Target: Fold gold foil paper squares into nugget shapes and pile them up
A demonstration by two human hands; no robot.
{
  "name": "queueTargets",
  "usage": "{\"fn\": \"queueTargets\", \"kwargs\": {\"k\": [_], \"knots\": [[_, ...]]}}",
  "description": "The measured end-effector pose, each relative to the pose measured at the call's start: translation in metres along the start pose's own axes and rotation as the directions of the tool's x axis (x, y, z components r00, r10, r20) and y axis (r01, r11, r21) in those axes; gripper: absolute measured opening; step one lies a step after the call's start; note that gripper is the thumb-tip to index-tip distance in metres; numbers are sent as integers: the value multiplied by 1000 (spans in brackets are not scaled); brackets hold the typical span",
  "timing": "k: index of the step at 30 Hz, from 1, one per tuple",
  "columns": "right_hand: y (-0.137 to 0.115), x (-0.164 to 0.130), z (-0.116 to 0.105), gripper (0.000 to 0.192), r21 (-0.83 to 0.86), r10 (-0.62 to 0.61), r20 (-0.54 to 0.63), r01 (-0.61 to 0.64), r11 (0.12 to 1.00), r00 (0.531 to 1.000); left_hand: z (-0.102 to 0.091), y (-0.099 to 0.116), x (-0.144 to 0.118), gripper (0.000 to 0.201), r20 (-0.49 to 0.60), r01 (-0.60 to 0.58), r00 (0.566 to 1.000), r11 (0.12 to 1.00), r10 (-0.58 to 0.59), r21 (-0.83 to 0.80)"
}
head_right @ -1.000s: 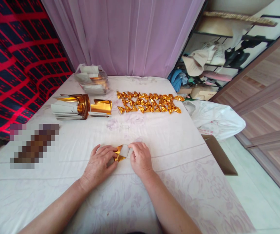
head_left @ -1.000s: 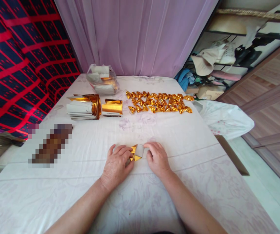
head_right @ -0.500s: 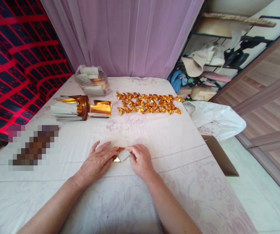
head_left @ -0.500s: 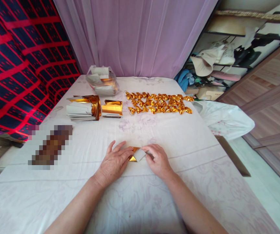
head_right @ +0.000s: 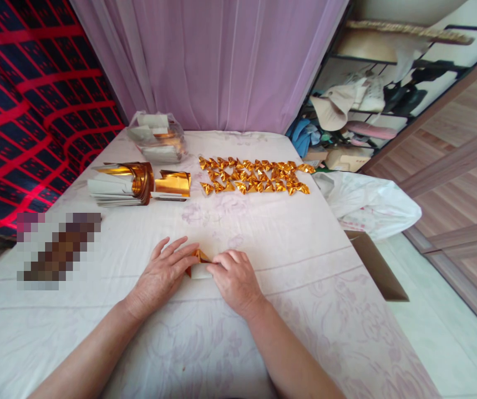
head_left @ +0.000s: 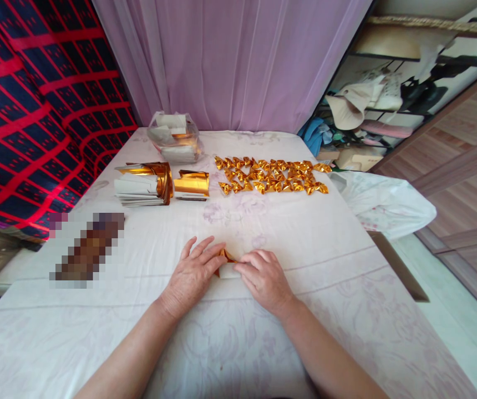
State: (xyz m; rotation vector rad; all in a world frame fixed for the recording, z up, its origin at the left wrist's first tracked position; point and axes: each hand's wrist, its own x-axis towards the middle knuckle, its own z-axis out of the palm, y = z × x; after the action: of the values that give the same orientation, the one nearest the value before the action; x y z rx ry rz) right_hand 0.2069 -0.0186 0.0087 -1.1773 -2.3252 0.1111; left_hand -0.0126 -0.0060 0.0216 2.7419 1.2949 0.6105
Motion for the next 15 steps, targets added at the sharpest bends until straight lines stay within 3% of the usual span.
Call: {"fn": "queueTargets", "kwargs": {"k": [3,6,15], "knots": [[-6,1,-2,20,-13,-44,-27,44,999,999,-7,8,-5,24,-47,11,999,999,-12,-37],[-9,1,-1,20,4,-71,-24,71,997,997,-10,15,-12,15,-16,30,999,998,-30,-51],[-11,3,2,17,58,-105,21,104,993,994,0,23,-19,15,-36,-1,999,1000,0,-22]]}}
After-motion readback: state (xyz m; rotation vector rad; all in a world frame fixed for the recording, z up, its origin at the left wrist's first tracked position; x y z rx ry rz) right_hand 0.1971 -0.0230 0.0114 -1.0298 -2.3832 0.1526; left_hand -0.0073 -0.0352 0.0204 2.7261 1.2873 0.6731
